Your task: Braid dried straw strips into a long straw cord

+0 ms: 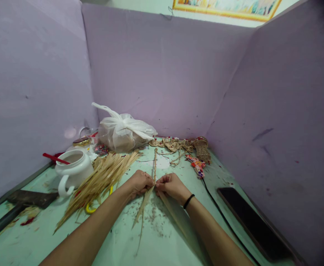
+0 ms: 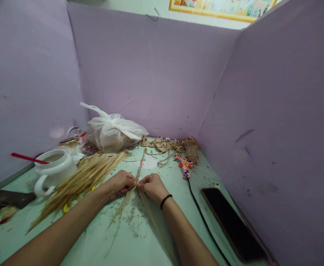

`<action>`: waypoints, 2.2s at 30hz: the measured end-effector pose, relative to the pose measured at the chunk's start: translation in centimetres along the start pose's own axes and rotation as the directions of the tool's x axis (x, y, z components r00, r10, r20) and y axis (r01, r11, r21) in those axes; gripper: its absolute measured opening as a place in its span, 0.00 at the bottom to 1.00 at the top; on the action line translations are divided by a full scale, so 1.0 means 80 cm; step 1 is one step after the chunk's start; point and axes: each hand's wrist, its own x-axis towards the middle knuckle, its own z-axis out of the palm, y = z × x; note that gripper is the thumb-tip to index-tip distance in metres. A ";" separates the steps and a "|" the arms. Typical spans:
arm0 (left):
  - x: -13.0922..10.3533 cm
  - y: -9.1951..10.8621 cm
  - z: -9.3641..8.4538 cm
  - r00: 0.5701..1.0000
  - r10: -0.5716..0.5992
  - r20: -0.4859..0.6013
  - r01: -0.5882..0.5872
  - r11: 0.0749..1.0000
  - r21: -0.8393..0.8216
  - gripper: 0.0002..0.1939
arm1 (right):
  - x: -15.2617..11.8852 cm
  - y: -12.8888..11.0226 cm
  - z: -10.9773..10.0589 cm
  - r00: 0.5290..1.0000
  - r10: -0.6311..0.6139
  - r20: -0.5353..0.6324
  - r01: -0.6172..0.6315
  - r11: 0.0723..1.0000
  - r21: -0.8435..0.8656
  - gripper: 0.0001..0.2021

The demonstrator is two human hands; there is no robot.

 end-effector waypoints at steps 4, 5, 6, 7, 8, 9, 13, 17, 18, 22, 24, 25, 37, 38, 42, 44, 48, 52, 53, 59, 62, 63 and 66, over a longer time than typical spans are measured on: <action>0.001 0.003 0.002 1.000 0.006 -0.026 -0.004 0.998 0.064 0.05 | 0.006 0.006 0.004 0.991 -0.047 -0.129 0.026 0.987 -0.158 0.06; 0.001 0.004 0.003 0.999 0.003 -0.038 0.000 0.997 0.073 0.04 | 0.006 0.005 0.004 0.989 -0.046 -0.138 0.024 0.988 -0.152 0.06; 0.001 0.005 0.003 0.999 -0.003 -0.049 0.007 0.997 0.076 0.04 | 0.004 0.003 0.004 0.991 -0.039 -0.131 0.023 0.992 -0.128 0.06; 0.001 0.006 0.003 0.998 -0.009 -0.058 0.014 0.997 0.078 0.03 | 0.002 0.001 0.004 0.994 -0.029 -0.110 0.019 0.996 -0.087 0.06; 0.001 0.007 0.003 0.998 -0.009 -0.062 0.014 0.997 0.078 0.03 | 0.000 -0.001 0.005 0.997 -0.012 -0.080 0.009 0.999 -0.036 0.05; 0.001 0.007 0.003 0.998 -0.003 -0.065 0.008 0.997 0.078 0.03 | -0.003 -0.004 0.005 0.999 0.012 -0.051 -0.011 1.000 0.022 0.05; 0.001 0.007 0.002 0.998 0.019 -0.060 -0.014 0.996 0.088 0.02 | -0.008 -0.009 0.012 0.992 0.125 0.031 -0.129 0.957 0.259 0.02; 0.003 0.005 0.000 0.999 0.031 -0.040 -0.026 0.993 0.119 0.02 | -0.006 -0.008 0.017 0.994 0.113 -0.007 -0.105 0.944 0.311 0.04; 0.004 0.004 -0.001 0.998 0.042 -0.038 -0.036 0.990 0.136 0.02 | -0.005 -0.007 0.018 0.995 0.098 -0.026 -0.086 0.956 0.280 0.04; 0.002 0.001 -0.005 0.987 0.163 0.004 -0.157 0.941 0.298 0.04 | -0.001 -0.004 0.016 0.998 0.035 -0.054 -0.027 0.989 0.146 0.06; -0.001 0.003 -0.009 0.975 0.216 0.047 -0.216 0.883 0.416 0.06 | 0.000 -0.003 0.017 0.998 0.006 -0.061 0.001 0.994 0.113 0.07; -0.004 0.005 -0.011 0.975 0.217 0.056 -0.217 0.852 0.476 0.07 | 0.001 -0.002 0.017 0.998 -0.007 -0.067 0.014 0.994 0.104 0.07; -0.053 0.023 0.058 0.925 0.261 -0.275 0.111 0.507 0.855 0.13 | 0.005 0.004 0.022 0.998 -0.003 -0.071 0.020 0.968 0.251 0.04; -0.055 0.023 0.063 0.923 0.282 -0.262 0.095 0.494 0.865 0.13 | 0.006 0.006 0.022 0.997 -0.003 -0.072 0.022 0.964 0.264 0.03; -0.050 0.028 0.047 0.949 0.260 -0.177 -0.007 0.579 0.815 0.08 | 0.006 0.006 0.018 0.999 -0.012 -0.044 0.025 0.954 0.299 0.02; -0.039 0.032 0.026 0.966 0.176 -0.191 0.006 0.720 0.694 0.07 | 0.004 0.004 0.016 1.000 -0.002 -0.006 0.004 0.957 0.291 0.03; -0.018 0.029 0.001 0.951 -0.109 -0.291 0.156 0.977 0.144 0.07 | 0.001 0.000 0.012 0.999 0.012 0.051 -0.026 0.958 0.287 0.04; -0.009 0.018 0.006 0.962 -0.271 -0.007 0.268 0.954 -0.133 0.04 | 0.002 0.001 0.011 0.997 0.000 0.082 -0.026 0.949 0.313 0.04; -0.008 0.017 0.007 0.962 -0.273 0.009 0.271 0.951 -0.149 0.03 | 0.003 0.002 0.011 0.996 -0.003 0.090 -0.025 0.952 0.305 0.04; -0.001 0.017 0.006 0.969 -0.200 -0.148 0.224 0.959 0.172 0.08 | 0.006 0.004 0.007 0.995 -0.055 0.079 0.034 0.968 0.248 0.04; 0.002 0.013 0.004 0.983 -0.129 -0.133 0.155 0.965 0.213 0.08 | 0.003 0.003 0.004 0.995 -0.010 0.095 -0.015 0.967 0.253 0.03; 0.002 0.011 0.004 0.986 -0.106 -0.127 0.130 0.970 0.206 0.07 | 0.002 0.001 0.002 0.993 0.014 0.120 -0.045 0.963 0.266 0.03; 0.000 0.009 0.005 0.990 -0.069 -0.125 0.092 0.979 0.184 0.05 | -0.004 -0.004 -0.007 0.972 0.062 0.227 -0.133 0.940 0.313 0.05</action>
